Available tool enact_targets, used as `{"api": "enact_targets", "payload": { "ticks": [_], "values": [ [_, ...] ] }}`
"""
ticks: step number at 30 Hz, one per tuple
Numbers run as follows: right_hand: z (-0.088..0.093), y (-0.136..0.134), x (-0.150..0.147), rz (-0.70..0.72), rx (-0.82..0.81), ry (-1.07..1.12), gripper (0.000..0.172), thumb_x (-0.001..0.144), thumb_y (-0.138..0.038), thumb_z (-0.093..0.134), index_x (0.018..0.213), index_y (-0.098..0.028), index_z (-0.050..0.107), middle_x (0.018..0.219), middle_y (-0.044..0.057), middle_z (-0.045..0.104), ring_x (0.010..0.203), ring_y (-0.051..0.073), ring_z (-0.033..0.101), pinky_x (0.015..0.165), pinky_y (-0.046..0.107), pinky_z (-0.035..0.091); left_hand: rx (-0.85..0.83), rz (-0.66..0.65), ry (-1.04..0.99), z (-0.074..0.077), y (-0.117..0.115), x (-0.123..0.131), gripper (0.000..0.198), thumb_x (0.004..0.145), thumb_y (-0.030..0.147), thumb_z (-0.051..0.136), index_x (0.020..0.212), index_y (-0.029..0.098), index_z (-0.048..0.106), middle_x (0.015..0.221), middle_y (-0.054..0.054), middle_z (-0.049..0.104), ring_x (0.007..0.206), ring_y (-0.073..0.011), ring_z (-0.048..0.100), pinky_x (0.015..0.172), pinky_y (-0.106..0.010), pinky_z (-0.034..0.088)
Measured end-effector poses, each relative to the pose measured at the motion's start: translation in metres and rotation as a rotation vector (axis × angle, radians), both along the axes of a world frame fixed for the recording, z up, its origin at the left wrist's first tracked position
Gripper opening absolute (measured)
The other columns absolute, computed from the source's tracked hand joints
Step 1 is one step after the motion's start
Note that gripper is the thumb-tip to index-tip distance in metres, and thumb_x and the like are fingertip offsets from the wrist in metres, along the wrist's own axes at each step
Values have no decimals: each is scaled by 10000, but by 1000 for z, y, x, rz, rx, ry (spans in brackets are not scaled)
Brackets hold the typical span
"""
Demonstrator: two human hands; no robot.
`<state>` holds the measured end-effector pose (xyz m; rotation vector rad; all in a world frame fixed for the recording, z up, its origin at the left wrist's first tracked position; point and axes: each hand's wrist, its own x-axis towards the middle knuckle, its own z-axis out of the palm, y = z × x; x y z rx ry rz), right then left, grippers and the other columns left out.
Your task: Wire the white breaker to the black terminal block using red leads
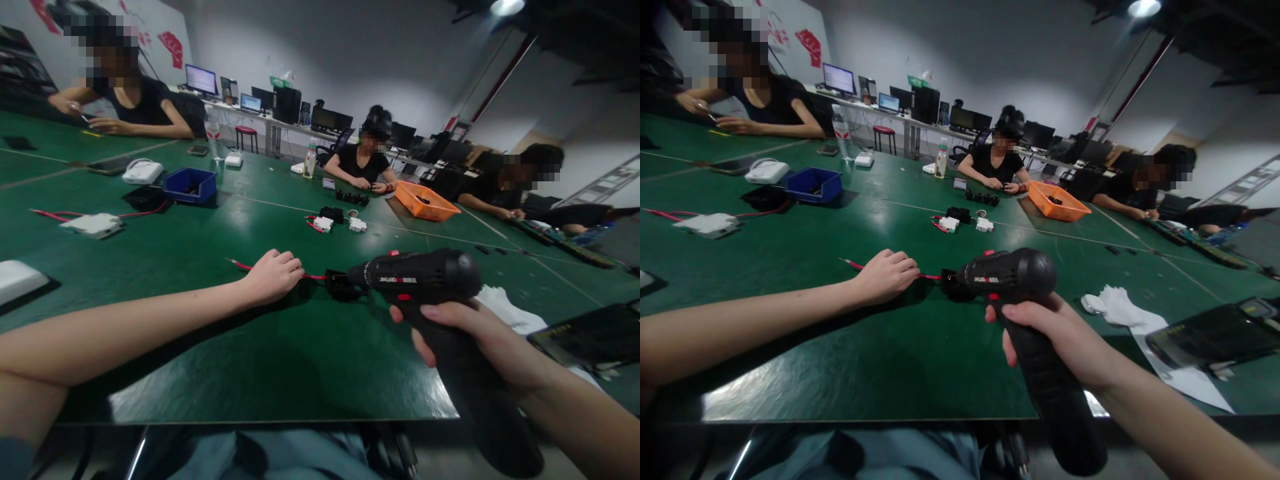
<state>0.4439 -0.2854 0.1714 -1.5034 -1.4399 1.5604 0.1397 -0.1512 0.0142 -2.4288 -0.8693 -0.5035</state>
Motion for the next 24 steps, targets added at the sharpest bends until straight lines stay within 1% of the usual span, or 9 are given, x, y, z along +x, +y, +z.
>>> {"api": "enact_targets", "payload": {
  "ticks": [5,9,16,20,24],
  "values": [
    [-1,5,-1,9,-9,-2,415,812,-512,655,1013,-151,687,570,47,659,484,149,527,470,246,366,-14,-7,-16,0,0,-1,167,972,257,514,906,182,648,895,-61,657,848,-212,539,652,-339,297],
    [0,7,-3,36,-15,-14,422,828,-524,633,992,-139,685,551,43,650,467,140,522,462,245,358,-28,-5,-25,1,-1,-1,158,971,254,516,921,186,650,891,-56,653,857,-212,543,652,-341,305],
    [2,6,-4,37,-10,-35,451,821,-554,641,987,-138,684,560,44,653,461,132,510,442,242,330,-34,1,-31,4,-2,0,161,972,243,514,911,184,651,882,-63,656,857,-212,552,657,-342,314],
    [2,6,-3,33,4,-38,457,817,-548,645,1000,-131,680,546,36,640,466,134,522,462,246,356,-41,3,-24,3,-2,0,166,973,243,509,914,183,652,882,-70,652,860,-214,551,665,-336,323],
    [1,7,-4,37,13,-44,469,817,-573,649,988,-137,681,534,28,628,449,133,518,448,250,352,-31,-3,-21,0,-1,0,173,972,245,509,895,180,649,871,-72,648,852,-215,549,663,-337,322]
  ]
}}
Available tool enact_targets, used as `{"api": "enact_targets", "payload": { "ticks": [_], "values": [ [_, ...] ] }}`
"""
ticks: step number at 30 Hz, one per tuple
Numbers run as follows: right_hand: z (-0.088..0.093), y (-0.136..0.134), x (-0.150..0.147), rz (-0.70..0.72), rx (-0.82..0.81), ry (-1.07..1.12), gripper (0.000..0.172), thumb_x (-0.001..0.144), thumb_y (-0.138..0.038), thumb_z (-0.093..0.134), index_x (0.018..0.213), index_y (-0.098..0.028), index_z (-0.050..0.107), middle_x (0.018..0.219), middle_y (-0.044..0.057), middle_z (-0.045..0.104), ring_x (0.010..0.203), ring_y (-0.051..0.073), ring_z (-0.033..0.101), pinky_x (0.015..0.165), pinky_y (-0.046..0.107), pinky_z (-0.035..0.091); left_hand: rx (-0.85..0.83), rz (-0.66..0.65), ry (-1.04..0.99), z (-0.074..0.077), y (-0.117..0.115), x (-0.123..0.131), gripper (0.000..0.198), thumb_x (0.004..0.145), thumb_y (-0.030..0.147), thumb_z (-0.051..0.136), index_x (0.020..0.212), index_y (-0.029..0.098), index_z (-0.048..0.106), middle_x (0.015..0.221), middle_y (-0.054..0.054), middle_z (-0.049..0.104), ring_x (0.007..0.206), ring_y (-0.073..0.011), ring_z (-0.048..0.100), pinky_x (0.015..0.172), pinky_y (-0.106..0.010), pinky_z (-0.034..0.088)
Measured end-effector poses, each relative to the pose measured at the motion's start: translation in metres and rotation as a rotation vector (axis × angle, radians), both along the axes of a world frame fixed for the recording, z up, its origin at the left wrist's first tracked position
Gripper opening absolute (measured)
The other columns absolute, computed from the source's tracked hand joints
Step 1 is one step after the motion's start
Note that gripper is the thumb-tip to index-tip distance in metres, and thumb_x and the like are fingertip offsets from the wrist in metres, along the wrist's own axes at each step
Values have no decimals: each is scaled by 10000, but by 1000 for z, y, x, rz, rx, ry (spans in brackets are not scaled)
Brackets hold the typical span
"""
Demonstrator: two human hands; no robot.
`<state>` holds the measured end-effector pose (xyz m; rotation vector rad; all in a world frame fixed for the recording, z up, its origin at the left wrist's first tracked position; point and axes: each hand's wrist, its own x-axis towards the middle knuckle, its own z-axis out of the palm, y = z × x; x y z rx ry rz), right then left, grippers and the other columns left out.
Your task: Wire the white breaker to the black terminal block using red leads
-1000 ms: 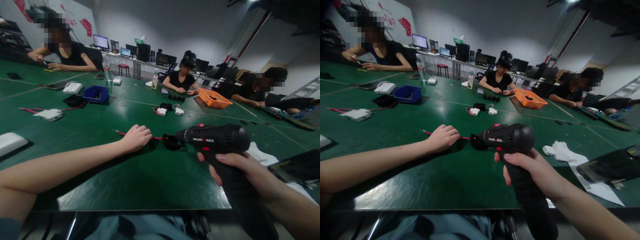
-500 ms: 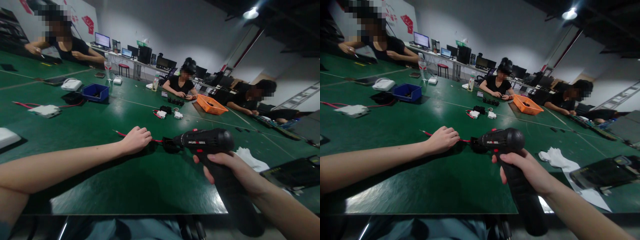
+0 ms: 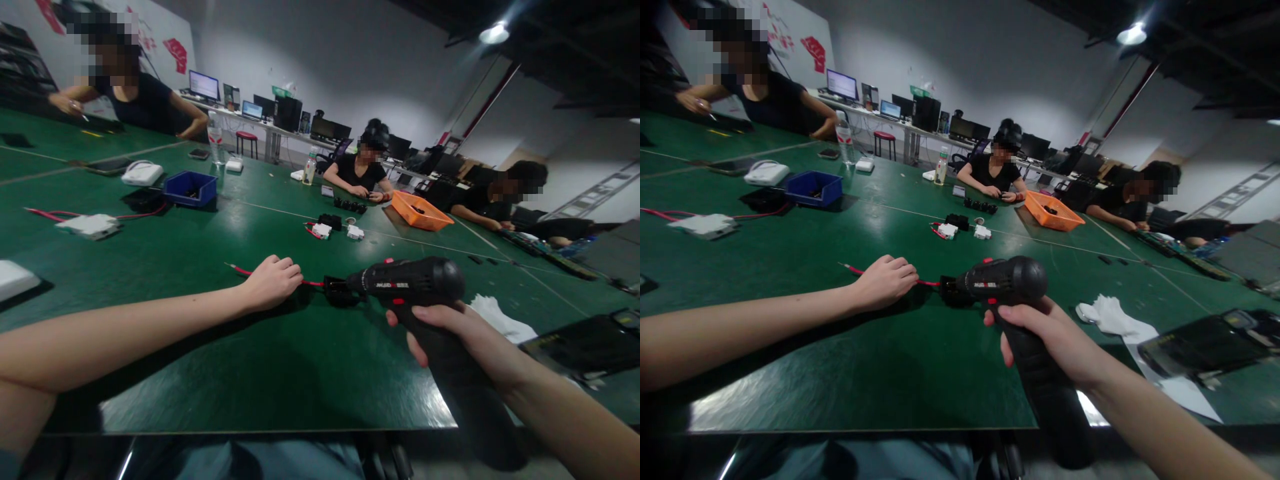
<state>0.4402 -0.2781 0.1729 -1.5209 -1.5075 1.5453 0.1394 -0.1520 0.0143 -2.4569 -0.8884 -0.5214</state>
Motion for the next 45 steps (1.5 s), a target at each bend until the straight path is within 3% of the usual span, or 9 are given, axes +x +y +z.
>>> {"api": "enact_targets", "payload": {
  "ticks": [20,45],
  "values": [
    [4,-2,-7,-17,45,8,431,829,-598,680,867,-169,664,534,14,616,427,110,494,409,241,312,-14,-6,1,2,0,0,166,977,242,507,916,179,648,898,-68,659,858,-213,552,661,-342,312],
    [0,-2,1,-15,22,48,428,839,-567,676,969,-160,692,584,26,630,467,129,533,436,242,374,-11,1,9,3,-1,0,180,982,246,496,911,179,647,899,-66,663,864,-214,554,662,-342,311]
  ]
}}
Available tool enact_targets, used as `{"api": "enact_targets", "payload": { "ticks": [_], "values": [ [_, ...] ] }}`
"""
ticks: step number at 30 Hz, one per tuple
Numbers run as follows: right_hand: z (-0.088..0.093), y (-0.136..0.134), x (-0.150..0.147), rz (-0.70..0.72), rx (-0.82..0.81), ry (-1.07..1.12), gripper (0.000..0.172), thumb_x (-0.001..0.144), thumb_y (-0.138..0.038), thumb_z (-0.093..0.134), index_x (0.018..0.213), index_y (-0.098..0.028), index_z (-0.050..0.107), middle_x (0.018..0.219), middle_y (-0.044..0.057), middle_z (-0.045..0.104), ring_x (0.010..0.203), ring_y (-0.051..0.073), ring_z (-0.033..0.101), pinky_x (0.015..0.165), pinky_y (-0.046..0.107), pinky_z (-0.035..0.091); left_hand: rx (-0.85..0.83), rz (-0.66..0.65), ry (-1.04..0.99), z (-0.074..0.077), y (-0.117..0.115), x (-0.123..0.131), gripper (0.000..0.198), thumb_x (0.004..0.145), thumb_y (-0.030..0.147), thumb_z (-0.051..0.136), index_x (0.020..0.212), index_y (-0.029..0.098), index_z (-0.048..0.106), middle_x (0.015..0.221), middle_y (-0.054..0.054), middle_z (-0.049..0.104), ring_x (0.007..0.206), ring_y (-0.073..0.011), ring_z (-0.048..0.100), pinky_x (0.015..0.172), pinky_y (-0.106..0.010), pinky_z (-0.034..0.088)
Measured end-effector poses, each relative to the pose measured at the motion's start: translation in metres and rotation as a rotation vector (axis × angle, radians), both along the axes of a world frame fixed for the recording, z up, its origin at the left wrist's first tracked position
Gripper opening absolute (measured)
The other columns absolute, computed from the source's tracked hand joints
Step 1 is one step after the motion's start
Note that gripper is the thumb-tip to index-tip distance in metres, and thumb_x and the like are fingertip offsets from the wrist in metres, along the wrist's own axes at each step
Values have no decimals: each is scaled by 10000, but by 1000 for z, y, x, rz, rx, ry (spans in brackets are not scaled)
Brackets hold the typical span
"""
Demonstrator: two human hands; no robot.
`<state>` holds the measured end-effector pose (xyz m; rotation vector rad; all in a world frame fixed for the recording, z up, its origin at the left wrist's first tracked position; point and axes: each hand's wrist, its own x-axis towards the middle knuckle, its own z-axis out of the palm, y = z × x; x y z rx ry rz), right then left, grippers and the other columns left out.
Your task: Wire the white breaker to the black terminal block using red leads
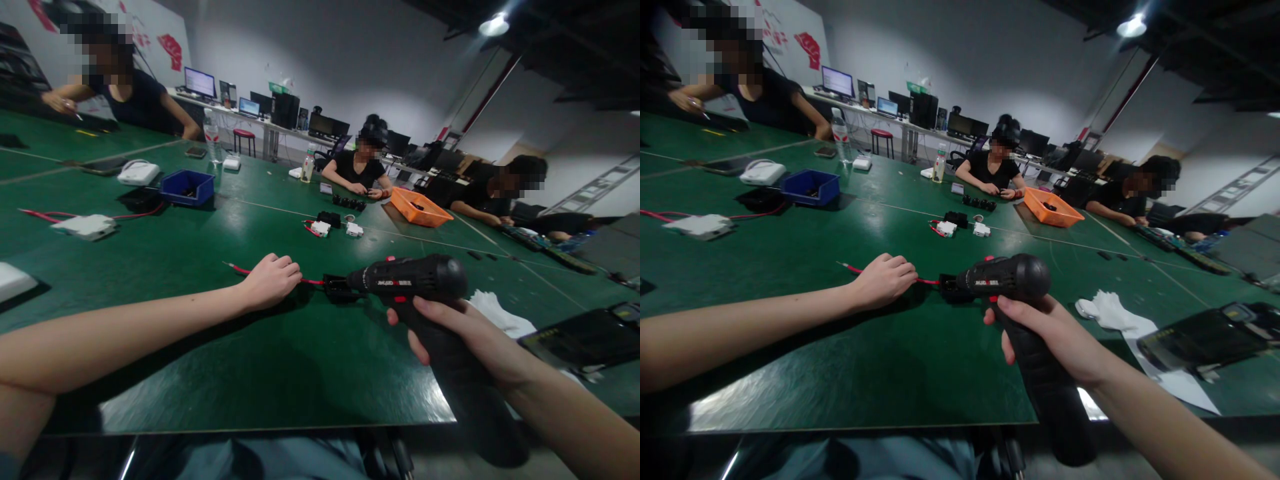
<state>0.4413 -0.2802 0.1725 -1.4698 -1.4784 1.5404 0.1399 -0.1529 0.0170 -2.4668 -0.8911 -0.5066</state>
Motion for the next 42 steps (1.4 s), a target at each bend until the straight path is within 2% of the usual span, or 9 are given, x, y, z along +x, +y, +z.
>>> {"api": "enact_targets", "payload": {
  "ticks": [9,16,34,42],
  "values": [
    [6,-1,-8,-14,10,-17,430,832,-591,677,883,-164,665,539,9,604,420,105,492,393,232,320,-2,7,8,0,0,0,184,990,261,491,922,182,643,918,-61,664,863,-216,553,662,-352,308],
    [5,1,-7,-18,-1,-6,444,821,-586,700,882,-148,653,605,10,623,440,96,520,409,231,345,5,6,12,-2,1,-1,167,977,258,511,901,179,637,887,-59,655,841,-215,548,647,-350,299],
    [3,1,-4,-14,-6,-9,448,849,-596,668,876,-148,671,530,20,617,417,97,502,390,226,325,10,-2,6,-2,1,-1,178,981,245,497,909,173,644,902,-71,659,847,-212,549,656,-342,309],
    [3,1,-5,-17,8,10,441,826,-591,694,862,-152,667,580,16,619,441,101,523,405,233,350,11,-4,16,-3,1,-1,168,974,246,504,929,174,649,916,-76,659,855,-216,551,654,-344,304]
  ]
}}
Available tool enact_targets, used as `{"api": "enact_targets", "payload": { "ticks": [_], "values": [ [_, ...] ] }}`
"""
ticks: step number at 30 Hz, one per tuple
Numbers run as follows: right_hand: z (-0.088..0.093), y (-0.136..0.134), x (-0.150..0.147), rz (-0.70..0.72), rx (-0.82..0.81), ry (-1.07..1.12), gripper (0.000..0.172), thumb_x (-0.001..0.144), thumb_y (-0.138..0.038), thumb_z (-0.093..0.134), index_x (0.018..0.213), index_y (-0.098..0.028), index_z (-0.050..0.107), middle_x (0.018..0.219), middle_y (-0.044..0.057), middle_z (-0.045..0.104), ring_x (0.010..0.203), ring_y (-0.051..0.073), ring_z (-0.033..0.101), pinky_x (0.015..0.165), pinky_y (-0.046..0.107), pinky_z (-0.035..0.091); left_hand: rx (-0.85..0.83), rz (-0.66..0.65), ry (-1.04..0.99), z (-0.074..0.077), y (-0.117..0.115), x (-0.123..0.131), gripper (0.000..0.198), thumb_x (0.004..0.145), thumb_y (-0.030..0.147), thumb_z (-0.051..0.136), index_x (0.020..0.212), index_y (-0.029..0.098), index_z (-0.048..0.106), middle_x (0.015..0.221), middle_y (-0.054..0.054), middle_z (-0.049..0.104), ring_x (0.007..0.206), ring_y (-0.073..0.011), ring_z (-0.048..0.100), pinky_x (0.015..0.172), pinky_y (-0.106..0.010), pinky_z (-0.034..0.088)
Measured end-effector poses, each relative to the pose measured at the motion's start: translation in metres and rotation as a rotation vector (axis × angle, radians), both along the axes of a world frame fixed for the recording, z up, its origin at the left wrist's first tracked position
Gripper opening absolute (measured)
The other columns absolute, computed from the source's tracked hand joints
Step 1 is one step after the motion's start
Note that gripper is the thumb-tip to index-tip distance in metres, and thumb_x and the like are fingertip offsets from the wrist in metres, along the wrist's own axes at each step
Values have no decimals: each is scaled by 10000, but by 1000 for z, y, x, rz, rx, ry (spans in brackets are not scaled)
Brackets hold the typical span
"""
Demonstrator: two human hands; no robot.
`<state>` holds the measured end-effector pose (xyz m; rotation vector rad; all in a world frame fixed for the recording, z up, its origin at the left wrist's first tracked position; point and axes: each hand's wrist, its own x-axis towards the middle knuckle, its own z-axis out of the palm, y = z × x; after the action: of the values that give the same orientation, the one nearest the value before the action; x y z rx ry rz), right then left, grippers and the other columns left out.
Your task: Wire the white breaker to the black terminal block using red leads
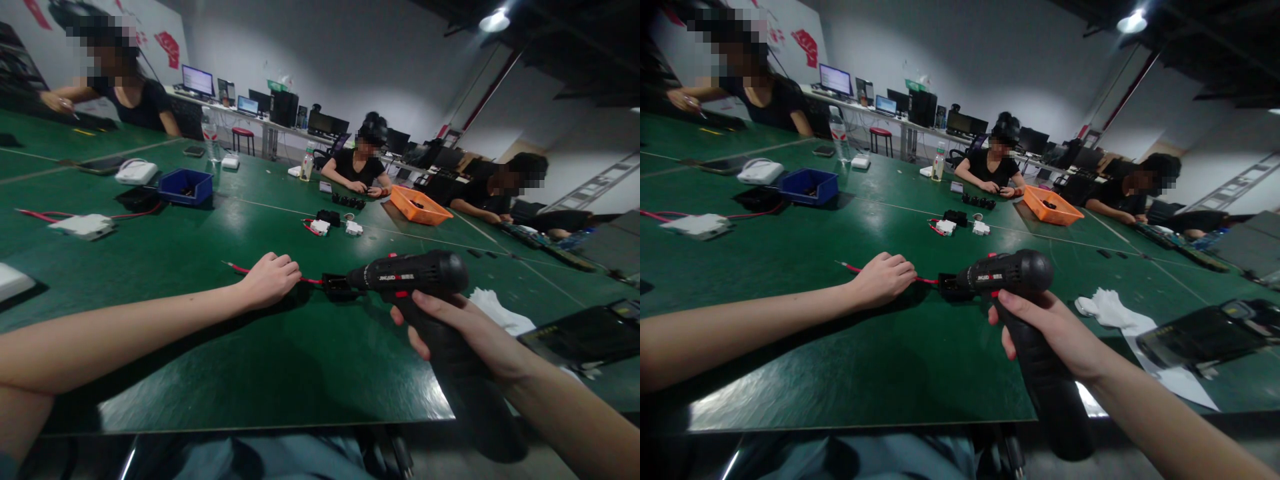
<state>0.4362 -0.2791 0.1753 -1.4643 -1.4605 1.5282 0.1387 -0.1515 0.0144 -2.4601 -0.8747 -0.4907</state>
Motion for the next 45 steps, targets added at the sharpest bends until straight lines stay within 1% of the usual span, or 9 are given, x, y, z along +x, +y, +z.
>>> {"api": "enact_targets", "payload": {
  "ticks": [4,13,16,23,29,32,40,43,45],
  "values": [
    [1,-1,-1,0,-5,-16,443,839,-594,677,864,-152,663,560,15,610,442,105,517,409,233,353,0,6,5,0,0,0,165,976,246,500,939,179,647,912,-72,657,857,-219,551,654,-345,302],
    [0,-1,0,-4,1,12,427,831,-572,704,919,-158,646,608,4,620,451,105,533,407,233,362,11,-1,-6,0,-1,0,169,973,240,505,913,173,648,907,-73,656,848,-215,545,649,-341,303],
    [0,-1,1,-5,1,3,436,830,-582,699,907,-155,650,609,9,623,442,103,526,404,234,356,11,-2,-9,0,0,0,169,971,240,507,913,176,652,906,-72,654,853,-216,544,652,-345,312],
    [0,-1,1,14,-4,-17,445,848,-599,666,888,-156,663,535,13,602,434,115,516,409,242,349,4,0,-6,0,0,0,178,975,241,496,921,180,655,915,-73,658,860,-220,547,658,-347,317],
    [1,-2,0,-3,14,-14,439,834,-591,683,867,-154,666,609,23,625,456,107,522,419,239,359,-6,-2,-10,0,0,0,182,974,244,495,925,178,658,915,-80,660,854,-217,547,661,-337,312],
    [0,-1,0,0,3,-16,448,829,-599,683,893,-156,670,599,16,615,460,114,524,421,243,365,-9,1,-14,0,0,0,174,973,245,500,934,179,657,913,-79,662,856,-217,550,665,-336,312],
    [-1,-2,2,-11,-7,-10,451,850,-595,662,903,-148,674,561,12,604,425,98,489,382,229,310,5,8,-6,2,-1,1,169,978,246,502,925,176,647,904,-68,662,852,-216,553,659,-346,311],
    [0,-3,0,-35,-10,9,453,836,-584,680,948,-145,676,603,21,628,431,101,502,378,233,315,5,8,3,2,-1,0,167,977,245,502,931,177,648,920,-69,665,852,-217,554,654,-350,310],
    [0,-3,0,-59,-19,23,479,825,-579,694,1017,-141,673,693,48,677,451,105,526,376,234,326,6,5,4,2,-1,0,169,977,243,501,931,177,649,920,-71,665,853,-217,554,652,-350,308]
  ]
}}
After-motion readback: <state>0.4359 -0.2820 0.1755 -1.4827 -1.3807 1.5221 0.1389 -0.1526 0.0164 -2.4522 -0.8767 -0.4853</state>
